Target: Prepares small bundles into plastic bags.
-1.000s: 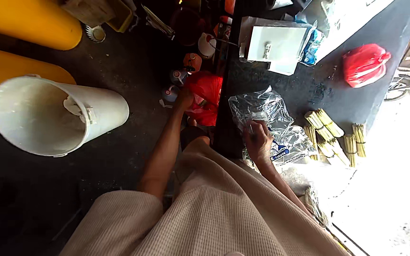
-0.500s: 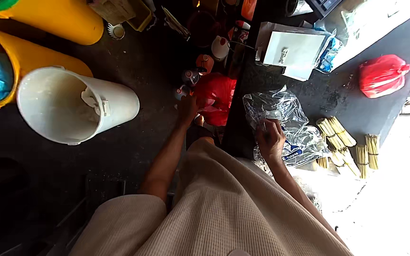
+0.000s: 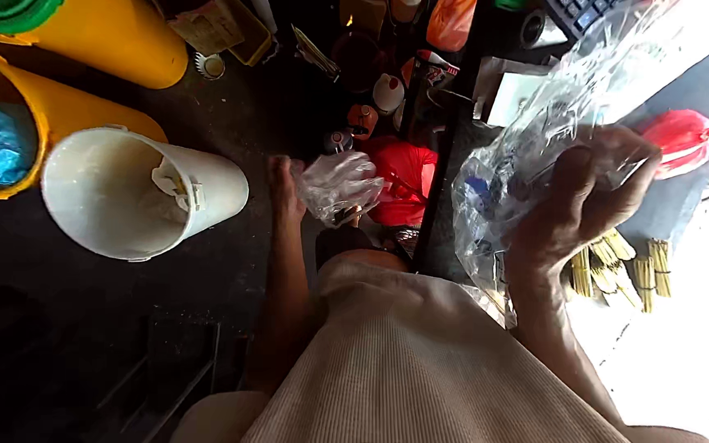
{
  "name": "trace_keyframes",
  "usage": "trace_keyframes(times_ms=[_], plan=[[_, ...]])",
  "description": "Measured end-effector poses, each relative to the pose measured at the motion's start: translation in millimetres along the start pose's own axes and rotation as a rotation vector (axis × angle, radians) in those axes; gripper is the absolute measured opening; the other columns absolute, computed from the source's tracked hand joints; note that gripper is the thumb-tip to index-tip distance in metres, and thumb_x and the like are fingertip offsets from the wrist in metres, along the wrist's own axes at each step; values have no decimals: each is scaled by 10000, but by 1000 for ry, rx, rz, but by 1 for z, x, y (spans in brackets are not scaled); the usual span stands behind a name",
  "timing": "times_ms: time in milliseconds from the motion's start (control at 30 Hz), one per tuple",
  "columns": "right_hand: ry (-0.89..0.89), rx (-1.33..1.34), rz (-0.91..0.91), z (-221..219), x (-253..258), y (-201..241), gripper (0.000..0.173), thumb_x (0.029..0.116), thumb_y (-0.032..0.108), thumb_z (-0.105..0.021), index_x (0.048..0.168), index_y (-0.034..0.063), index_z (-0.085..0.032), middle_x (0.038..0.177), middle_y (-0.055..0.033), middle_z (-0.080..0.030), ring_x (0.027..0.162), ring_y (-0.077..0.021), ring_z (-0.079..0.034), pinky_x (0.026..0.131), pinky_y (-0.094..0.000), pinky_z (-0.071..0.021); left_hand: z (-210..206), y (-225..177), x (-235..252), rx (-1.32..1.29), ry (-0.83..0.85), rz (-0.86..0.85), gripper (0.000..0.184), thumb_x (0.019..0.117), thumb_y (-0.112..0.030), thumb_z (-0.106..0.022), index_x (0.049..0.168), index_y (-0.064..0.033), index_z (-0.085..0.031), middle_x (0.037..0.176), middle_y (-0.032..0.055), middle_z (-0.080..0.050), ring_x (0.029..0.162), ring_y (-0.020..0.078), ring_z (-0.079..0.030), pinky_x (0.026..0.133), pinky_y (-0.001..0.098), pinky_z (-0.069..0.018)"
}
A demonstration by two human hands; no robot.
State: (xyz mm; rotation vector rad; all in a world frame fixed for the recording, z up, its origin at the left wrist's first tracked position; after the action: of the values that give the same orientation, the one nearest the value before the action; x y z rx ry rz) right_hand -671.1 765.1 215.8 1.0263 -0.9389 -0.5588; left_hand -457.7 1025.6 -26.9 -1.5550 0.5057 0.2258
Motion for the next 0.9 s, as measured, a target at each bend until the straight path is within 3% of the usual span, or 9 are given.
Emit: trace_keyframes(times_ms=[133, 233, 333, 467, 533, 600, 667, 767, 900], plan=[[121, 15, 102, -63, 24, 5, 199, 1050, 101, -491, 1234, 34, -528, 1123, 16, -602, 790, -25, -607, 677, -222, -562, 67, -19, 16, 214, -13, -27, 211, 1056, -211, -498, 1186, -45, -512, 954, 5, -594, 827, 61, -605, 782, 274, -556], [237, 39, 242, -119, 45, -10, 212, 1016, 29, -475, 1193, -69, -541, 1159, -54, -625, 1023, -59, -618, 891, -280, -546, 72, -12, 23, 557, 247, 52, 438, 1014, -211, -599, 1339, 61, -489, 1195, 236, -626, 1021, 275, -655, 901, 462, -559], [456, 48, 227, -185, 37, -44, 279, 1026, 48, -490, 1224, -141, -543, 1161, -129, -643, 1054, -80, -629, 927, -286, -546, 32, 55, 23, 729, 500, 147, 475, 996, -253, -660, 1333, 66, -558, 1215, 288, -648, 1108, 399, -661, 983, 590, -524], [1218, -308, -6, -240, -37, -126, 295, 997, 85, -564, 1259, -8, -661, 1195, -144, -697, 1070, -201, -686, 968, -429, -564, -21, 156, 2, 658, 677, 289, 603, 1004, -479, -616, 1372, -4, -576, 1267, 243, -651, 1197, 371, -627, 1054, 592, -471], [1632, -687, -79, -222, -82, -167, 285, 993, 129, -599, 1264, 114, -682, 1233, -139, -677, 1093, -314, -676, 932, -576, -552, -27, 141, -22, 682, 498, 254, 460, 966, -385, -673, 1266, -37, -664, 1209, 213, -682, 1143, 356, -648, 983, 595, -503], [1856, -949, -228, -188, -111, -205, 284, 987, 146, -598, 1262, 135, -667, 1194, -176, -665, 1045, -393, -671, 848, -640, -542, -22, 93, -46, 686, 434, 233, 505, 954, -206, -700, 1411, -41, -563, 1407, 186, -580, 1308, 316, -549, 1093, 520, -445], [1892, -1022, -464, -159, -135, -221, 315, 1005, 119, -563, 1305, 55, -631, 1208, -241, -662, 1091, -440, -653, 904, -657, -518, -23, 75, -60, 767, 480, 142, 504, 896, -147, -755, 1358, -13, -603, 1403, 216, -576, 1304, 377, -542, 1080, 557, -445], [1572, -1012, -750, -187, -127, -262, 341, 1037, 134, -535, 1326, -37, -588, 1253, -278, -639, 1153, -413, -637, 999, -597, -498, -38, 101, -24, 835, 571, 78, 326, 872, -199, -777, 1153, -58, -689, 1140, 195, -677, 1047, 393, -654, 841, 616, -541], [1665, -1066, -663, -195, -122, -320, 353, 1047, 194, -546, 1246, -79, -648, 1280, -298, -633, 1234, -448, -589, 1061, -622, -440, -35, 126, -17, 813, 620, 236, 337, 1048, -371, -547, 1099, -73, -695, 986, 189, -695, 930, 390, -682, 798, 620, -548]])
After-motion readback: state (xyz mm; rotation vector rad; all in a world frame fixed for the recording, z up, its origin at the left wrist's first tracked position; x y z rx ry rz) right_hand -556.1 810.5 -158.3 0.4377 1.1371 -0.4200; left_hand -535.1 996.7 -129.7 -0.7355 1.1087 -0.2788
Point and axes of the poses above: each hand's wrist, its own x-axis towards the middle knuckle, its own z-axis out of the back of the hand, y = z × x, the point moved 4 cm from there along x, towards the middle knuckle
